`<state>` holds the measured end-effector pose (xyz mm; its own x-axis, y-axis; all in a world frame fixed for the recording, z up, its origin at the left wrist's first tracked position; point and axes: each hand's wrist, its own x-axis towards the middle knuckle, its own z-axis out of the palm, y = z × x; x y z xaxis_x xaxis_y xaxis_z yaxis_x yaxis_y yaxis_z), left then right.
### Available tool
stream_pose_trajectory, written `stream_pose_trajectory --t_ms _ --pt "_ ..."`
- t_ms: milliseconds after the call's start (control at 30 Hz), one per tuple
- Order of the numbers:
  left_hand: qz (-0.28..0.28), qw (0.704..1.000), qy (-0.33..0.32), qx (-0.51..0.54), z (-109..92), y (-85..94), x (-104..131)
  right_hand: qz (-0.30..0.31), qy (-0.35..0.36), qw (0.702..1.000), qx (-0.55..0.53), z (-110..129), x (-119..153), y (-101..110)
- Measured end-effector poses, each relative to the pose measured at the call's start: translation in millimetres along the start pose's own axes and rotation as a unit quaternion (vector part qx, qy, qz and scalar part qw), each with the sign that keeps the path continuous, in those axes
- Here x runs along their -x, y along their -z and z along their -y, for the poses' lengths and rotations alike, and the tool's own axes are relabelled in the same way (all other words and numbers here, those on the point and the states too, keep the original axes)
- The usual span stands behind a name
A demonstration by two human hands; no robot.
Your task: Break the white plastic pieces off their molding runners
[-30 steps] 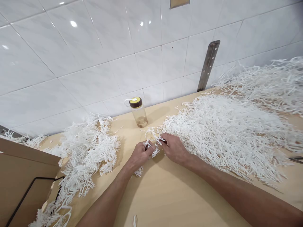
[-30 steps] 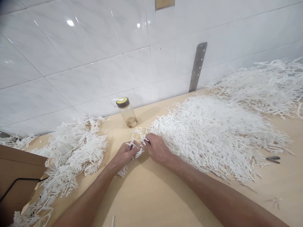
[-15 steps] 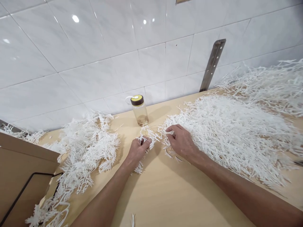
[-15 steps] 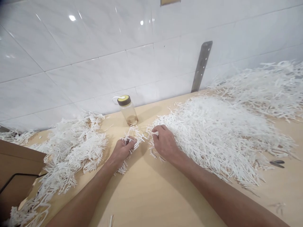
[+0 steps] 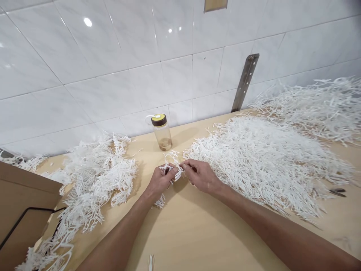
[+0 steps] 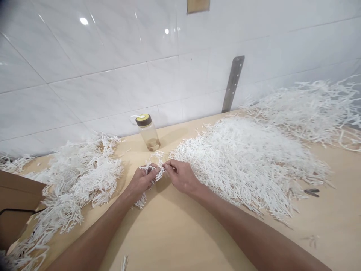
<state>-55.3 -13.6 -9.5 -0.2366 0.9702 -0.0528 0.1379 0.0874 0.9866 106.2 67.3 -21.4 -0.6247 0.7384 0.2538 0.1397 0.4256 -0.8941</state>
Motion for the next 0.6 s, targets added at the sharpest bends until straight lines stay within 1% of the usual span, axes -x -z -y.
stream_pose_trajectory --t_ms 100,200,333,433,600 --pt "0.000 1.000 0.012 0.010 1.0 -0.2 -0.2 0.048 -0.043 0.997 -0.043 2.7 -0.2 2.6" --pt "-0.001 1.000 -0.004 -0.013 1.5 -0.5 -0.7 0.080 -0.076 0.991 -0.072 6.4 0.0 5.4" --pt "-0.014 0.997 -0.038 -0.071 2.8 -0.6 -0.9 0.083 -0.107 0.989 -0.064 9.3 -1.1 7.9" --pt "-0.023 0.994 -0.046 -0.091 4.0 -0.5 -0.9 0.086 -0.127 0.987 -0.058 9.1 -1.7 8.3" --pt "-0.029 0.992 -0.054 -0.107 3.3 -0.4 -1.2 0.079 -0.105 0.989 -0.062 5.9 -2.1 7.2"
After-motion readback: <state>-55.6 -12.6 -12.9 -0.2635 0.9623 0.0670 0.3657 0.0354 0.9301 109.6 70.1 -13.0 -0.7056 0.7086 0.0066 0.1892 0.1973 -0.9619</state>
